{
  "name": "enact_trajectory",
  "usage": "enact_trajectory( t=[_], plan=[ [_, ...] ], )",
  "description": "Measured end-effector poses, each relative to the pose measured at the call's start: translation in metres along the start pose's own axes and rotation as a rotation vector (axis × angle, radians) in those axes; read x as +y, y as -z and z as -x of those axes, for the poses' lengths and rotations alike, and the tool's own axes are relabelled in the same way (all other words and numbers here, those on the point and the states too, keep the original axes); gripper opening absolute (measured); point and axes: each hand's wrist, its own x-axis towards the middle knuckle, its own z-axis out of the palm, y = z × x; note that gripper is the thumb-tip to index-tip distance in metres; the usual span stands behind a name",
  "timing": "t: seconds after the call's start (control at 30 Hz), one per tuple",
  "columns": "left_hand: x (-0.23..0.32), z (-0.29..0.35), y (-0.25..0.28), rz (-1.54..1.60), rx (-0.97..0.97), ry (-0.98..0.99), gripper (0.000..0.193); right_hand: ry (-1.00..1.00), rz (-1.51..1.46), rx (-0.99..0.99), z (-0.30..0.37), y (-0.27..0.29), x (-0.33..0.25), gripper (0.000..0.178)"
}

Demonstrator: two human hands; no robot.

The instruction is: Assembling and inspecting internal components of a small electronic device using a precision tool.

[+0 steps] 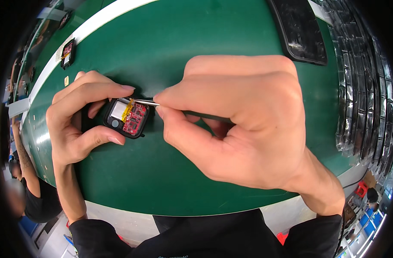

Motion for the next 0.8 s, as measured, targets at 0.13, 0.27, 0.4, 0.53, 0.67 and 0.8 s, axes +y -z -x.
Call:
enact_trajectory(
  t=[0.13,0.27,0.4,0.53,0.67,0.8],
  plan=[
    [0.0018,0.0003,0.0001,-0.025,-0.015,0.007,0.074,0.02,-0.002,0.01,-0.0001,-0.0009,0.0023,0.021],
    [0.0013,-0.0006,0.0005,-0.041,-0.018,-0.019,0.075,0.016,-0.005,0.016,0.0002,-0.0014,0.0019,0.021],
    [0.0031,-0.0012,0.0004,-0.024,-0.015,0.023,0.076,0.007,-0.011,0.013,0.0005,-0.0013,0.0024,0.023],
    [0.0018,-0.0017,0.0,-0.051,-0.014,-0.032,0.075,-0.002,-0.015,0.005,0.0013,-0.0021,0.0027,0.023],
    [0.0034,-0.0035,0.0011,-0.092,-0.024,-0.05,0.071,0.018,-0.02,-0.006,0.0005,-0.0019,0.003,0.023],
    [0.0032,-0.0044,-0.0019,-0.129,-0.019,-0.113,0.066,0.033,-0.003,-0.015,0.0005,-0.0032,0.0032,0.023]
  ],
)
